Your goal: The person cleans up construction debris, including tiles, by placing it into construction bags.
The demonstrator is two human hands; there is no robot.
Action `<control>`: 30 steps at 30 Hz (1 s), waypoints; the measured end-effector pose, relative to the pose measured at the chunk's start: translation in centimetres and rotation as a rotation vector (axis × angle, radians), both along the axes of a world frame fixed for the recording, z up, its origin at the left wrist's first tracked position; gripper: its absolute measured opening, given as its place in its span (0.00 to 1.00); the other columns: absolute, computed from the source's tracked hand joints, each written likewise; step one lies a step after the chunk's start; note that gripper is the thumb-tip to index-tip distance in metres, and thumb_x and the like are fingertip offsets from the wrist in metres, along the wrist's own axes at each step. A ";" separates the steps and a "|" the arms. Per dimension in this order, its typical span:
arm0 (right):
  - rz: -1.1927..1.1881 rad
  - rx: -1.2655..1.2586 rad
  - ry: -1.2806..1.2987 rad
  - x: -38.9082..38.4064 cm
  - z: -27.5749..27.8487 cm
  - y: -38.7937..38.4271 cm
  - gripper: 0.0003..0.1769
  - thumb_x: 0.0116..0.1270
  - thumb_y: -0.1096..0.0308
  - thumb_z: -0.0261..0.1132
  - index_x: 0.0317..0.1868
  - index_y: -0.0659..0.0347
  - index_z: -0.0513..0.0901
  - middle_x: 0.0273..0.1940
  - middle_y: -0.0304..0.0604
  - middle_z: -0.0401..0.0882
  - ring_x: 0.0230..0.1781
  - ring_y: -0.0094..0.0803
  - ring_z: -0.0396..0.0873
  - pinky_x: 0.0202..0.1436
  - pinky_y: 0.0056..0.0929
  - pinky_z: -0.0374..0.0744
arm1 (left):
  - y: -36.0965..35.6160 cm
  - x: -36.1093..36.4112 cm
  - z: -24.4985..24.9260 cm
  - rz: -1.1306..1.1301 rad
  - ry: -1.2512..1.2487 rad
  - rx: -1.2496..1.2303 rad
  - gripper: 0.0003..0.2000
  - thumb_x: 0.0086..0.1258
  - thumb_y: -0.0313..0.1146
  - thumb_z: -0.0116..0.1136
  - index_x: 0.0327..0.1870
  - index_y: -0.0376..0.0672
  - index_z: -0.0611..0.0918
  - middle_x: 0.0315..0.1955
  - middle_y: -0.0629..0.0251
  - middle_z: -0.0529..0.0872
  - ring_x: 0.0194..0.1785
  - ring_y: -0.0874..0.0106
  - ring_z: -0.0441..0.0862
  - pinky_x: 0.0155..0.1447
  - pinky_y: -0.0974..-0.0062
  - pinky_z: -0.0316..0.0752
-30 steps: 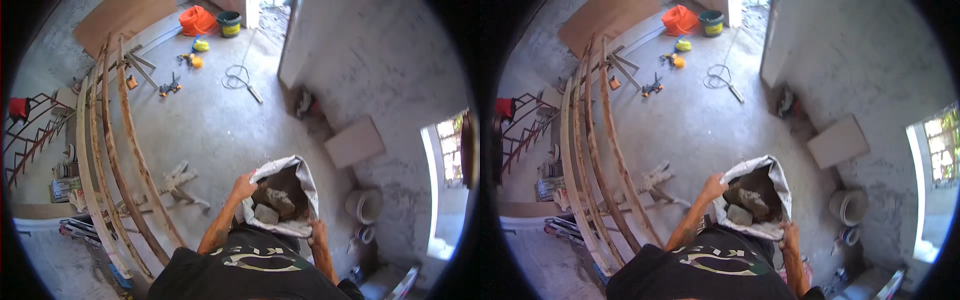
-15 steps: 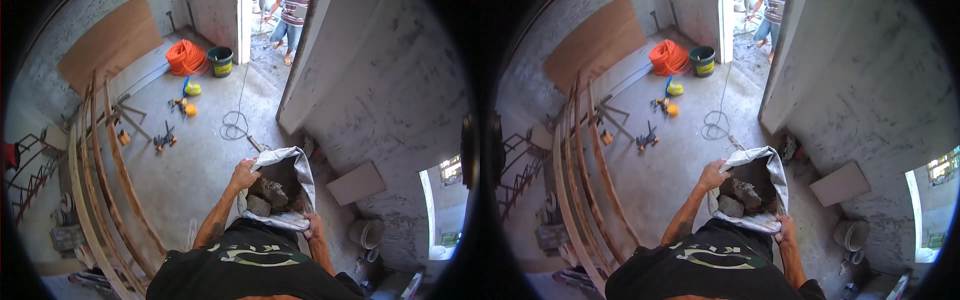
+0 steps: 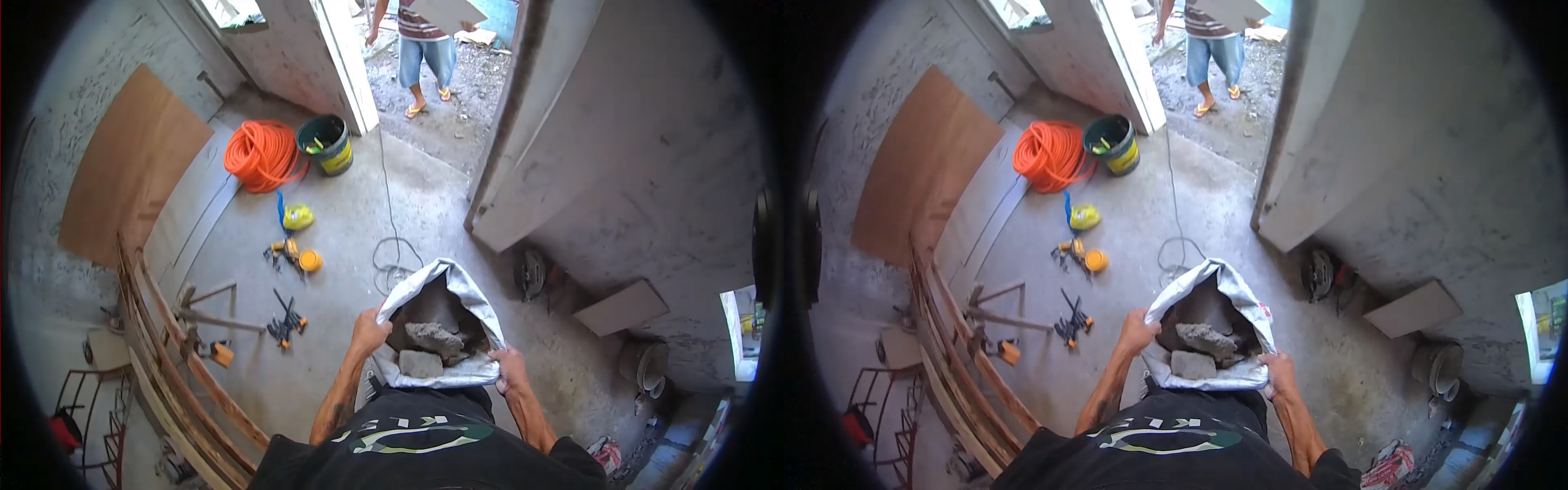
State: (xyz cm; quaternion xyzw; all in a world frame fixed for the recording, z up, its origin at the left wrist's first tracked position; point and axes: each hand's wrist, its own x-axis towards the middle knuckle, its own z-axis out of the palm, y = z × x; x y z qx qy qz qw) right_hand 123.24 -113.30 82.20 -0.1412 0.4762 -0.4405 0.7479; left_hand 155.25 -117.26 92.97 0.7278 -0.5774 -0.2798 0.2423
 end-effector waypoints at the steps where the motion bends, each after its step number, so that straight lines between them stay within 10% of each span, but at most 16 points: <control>1: -0.034 -0.011 -0.005 -0.1 2.5 -0.1 0.25 0.53 0.83 0.53 0.55 0.72 0.72 0.41 0.48 0.78 0.35 0.35 0.79 0.42 0.33 0.80 | 0.4 -0.6 0.8 0.047 0.015 0.032 0.18 0.50 0.29 0.57 0.46 0.38 0.81 0.29 0.48 0.84 0.34 0.58 0.83 0.41 0.65 0.75; 7: -0.032 -0.044 0.127 3.2 0.4 -1.2 0.23 0.53 0.82 0.55 0.52 0.73 0.74 0.37 0.47 0.79 0.32 0.33 0.79 0.38 0.30 0.79 | -2.4 2.4 -4.1 0.056 0.029 0.071 0.15 0.50 0.29 0.58 0.41 0.35 0.81 0.25 0.52 0.83 0.30 0.63 0.82 0.38 0.66 0.74; 11: -0.130 -0.136 0.111 5.6 -10.6 -0.5 0.21 0.53 0.79 0.57 0.50 0.72 0.76 0.34 0.45 0.79 0.29 0.29 0.77 0.33 0.28 0.77 | -2.3 5.1 -12.3 -0.040 -0.114 -0.029 0.15 0.50 0.29 0.58 0.40 0.35 0.81 0.24 0.53 0.82 0.26 0.65 0.79 0.34 0.67 0.73; 14: -0.073 -0.228 0.223 2.3 -12.6 3.6 0.20 0.55 0.78 0.57 0.50 0.71 0.77 0.31 0.42 0.78 0.26 0.28 0.77 0.30 0.28 0.77 | 1.8 -0.4 -8.7 0.000 -0.085 -0.031 0.15 0.49 0.29 0.58 0.40 0.35 0.81 0.22 0.56 0.81 0.25 0.70 0.78 0.32 0.70 0.73; 30: -0.020 -0.312 0.381 6.2 -6.9 -6.4 0.22 0.56 0.76 0.59 0.54 0.64 0.80 0.20 0.33 0.71 0.17 0.21 0.66 0.20 0.23 0.65 | -3.9 5.0 -11.9 0.199 0.644 -0.172 0.21 0.46 0.14 0.53 0.46 0.29 0.78 0.38 0.61 0.84 0.37 0.72 0.80 0.43 0.78 0.73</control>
